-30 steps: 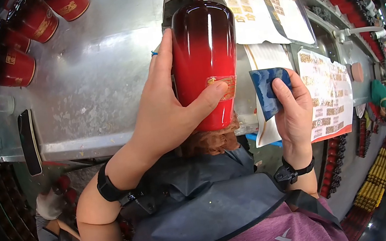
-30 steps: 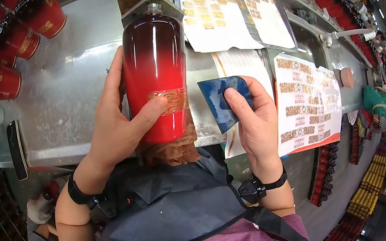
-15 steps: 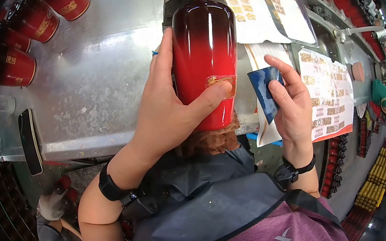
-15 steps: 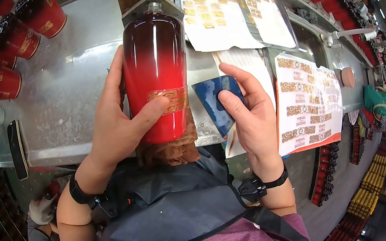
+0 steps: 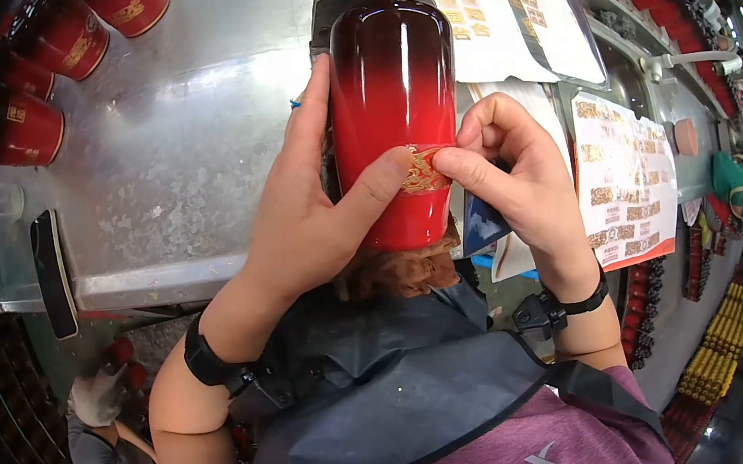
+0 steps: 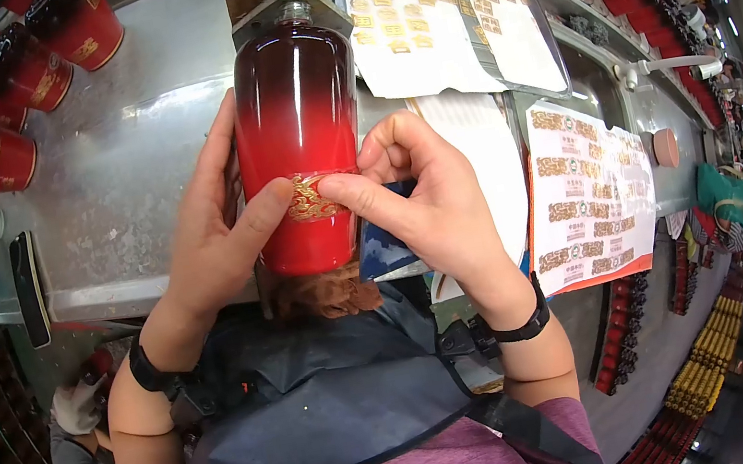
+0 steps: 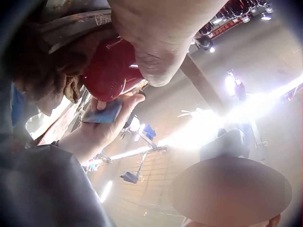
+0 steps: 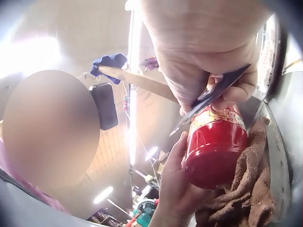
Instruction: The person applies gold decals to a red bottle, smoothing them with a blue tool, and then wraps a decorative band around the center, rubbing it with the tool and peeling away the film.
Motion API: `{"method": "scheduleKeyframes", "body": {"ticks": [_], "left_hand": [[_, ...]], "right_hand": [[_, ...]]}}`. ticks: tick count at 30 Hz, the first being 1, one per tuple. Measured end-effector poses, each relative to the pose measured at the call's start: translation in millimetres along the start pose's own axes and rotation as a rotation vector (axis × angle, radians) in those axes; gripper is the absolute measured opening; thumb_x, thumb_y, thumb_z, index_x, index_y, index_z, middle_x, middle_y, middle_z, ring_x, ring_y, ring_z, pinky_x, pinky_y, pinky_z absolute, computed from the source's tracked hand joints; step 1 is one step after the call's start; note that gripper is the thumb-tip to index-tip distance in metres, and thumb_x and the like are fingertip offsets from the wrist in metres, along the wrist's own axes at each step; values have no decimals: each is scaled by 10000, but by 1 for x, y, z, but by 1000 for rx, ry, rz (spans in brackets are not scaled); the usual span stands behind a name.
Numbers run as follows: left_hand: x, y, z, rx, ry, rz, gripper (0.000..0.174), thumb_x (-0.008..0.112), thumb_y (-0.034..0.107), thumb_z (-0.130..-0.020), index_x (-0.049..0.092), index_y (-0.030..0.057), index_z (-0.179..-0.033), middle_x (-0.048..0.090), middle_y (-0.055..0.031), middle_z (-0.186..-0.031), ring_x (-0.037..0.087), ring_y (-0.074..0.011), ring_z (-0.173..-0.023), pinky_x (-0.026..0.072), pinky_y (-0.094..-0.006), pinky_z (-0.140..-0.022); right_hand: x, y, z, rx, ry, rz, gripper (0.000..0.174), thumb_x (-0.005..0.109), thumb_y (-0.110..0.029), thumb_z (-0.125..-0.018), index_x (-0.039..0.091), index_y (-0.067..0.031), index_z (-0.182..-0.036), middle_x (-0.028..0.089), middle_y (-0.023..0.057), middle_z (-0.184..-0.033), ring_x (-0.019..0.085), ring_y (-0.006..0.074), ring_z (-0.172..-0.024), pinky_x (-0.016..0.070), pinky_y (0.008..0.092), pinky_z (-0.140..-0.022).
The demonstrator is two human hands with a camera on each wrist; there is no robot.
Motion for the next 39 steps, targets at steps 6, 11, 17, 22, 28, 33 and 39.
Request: {"method": "scheduleKeyframes", "body": {"ticks": [6,11,17,22,28,33,39], "left_hand": [[1,-1,-1,37,7,-1,881,710,269,-921,178,-93,-1524,393,-232,-1482,411,-273,-1373,321,-369,-1137],[-5,-6,-2,-43,64,170,894,720,293,-913,190,-89,-1523,413,-226,-1458,421,-271,-1362,330,-371,-1129],[4,1,3,2,-26,-39,988,757,271,-858,128,-68,-1540,407,-213,-1429,441,-281,-1332,350,-383,-1114],[7,-2,2,20,-1,-93,982,745,199,-822,128,-53,-1543,412,-206,-1413,463,-273,-1302,374,-388,-1093],[7,-2,1,7,4,-101,972,735,179,-809,140,-48,-1543,445,-203,-1392,489,-271,-1278,394,-387,-1075],[6,-3,1,41,-28,-203,969,728,166,-809,134,-44,-1546,444,-202,-1404,495,-271,-1277,404,-382,-1071],[10,-3,1,-56,-47,-54,976,728,160,-816,117,-23,-1556,401,-214,-1465,461,-263,-1330,388,-379,-1091]], "right_hand": [[2,4,-4,127,-32,-154,232,752,-86,-888,521,-75,-869,548,-61,-741,479,-5,-687,390,169,-618],[-11,9,-4,181,-39,-121,210,591,-234,-1011,581,-51,-908,561,-34,-744,485,8,-663,387,168,-605],[-40,2,-1,114,97,-269,232,535,-213,-1040,636,-15,-1104,609,-8,-862,564,45,-765,460,199,-704],[-21,-28,11,35,-50,-58,337,732,0,-842,630,-14,-1164,649,-7,-975,618,80,-923,490,226,-847],[-32,-41,-10,-170,40,200,256,766,-56,-796,715,-38,-1046,702,23,-913,636,86,-809,509,236,-745],[-24,-52,-2,-383,-27,389,240,764,-46,-775,728,-56,-1013,687,47,-877,641,143,-764,497,270,-687],[-8,-72,17,-577,-58,526,269,754,11,-731,727,-53,-990,673,68,-844,644,215,-784,497,303,-676]]}}
Point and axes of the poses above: each hand's wrist, its own z-axis away from the middle knuckle, its own x-axis out of the palm, y = z × x, the point moved 7 cm from there along -z, towards the middle knuckle
